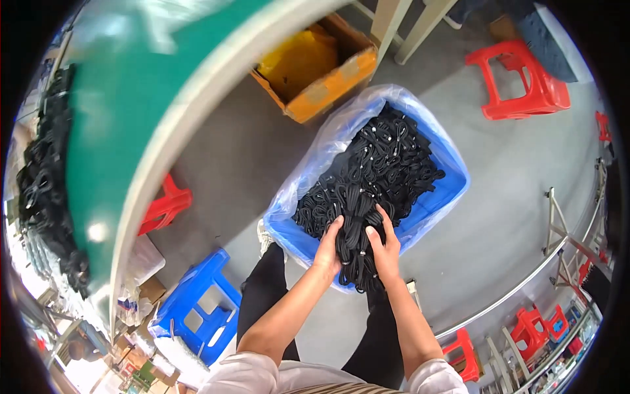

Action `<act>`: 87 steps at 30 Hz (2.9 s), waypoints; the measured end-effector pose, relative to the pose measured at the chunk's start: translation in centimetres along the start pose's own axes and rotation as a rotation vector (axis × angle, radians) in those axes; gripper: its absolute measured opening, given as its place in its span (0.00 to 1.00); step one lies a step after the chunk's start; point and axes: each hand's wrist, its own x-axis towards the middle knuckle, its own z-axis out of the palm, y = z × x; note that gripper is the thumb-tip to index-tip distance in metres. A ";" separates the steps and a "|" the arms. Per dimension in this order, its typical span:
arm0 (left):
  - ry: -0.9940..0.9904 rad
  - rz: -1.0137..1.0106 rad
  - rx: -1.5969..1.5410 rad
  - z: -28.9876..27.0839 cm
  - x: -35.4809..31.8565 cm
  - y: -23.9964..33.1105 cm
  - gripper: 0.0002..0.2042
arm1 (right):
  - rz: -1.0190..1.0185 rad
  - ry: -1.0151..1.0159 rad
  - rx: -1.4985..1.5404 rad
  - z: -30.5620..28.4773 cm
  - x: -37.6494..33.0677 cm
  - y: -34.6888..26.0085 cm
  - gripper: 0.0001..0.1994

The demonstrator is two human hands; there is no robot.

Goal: The recorder is sorting black electrical cables from a storage bin and placing them into individual small white plastic bags at a factory workstation.

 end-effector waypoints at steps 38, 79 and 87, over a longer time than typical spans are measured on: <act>-0.537 1.216 -0.413 -8.8 -49.6 50.7 0.23 | -0.983 -0.342 -0.041 45.6 -17.7 -54.6 0.24; 0.778 1.391 1.318 -20.8 -40.4 41.8 0.55 | -0.803 0.102 -0.735 49.5 -5.3 -42.0 0.26; 0.829 1.371 1.273 -19.2 -39.5 34.4 0.49 | -0.762 -0.026 -0.650 32.1 -9.4 -38.5 0.26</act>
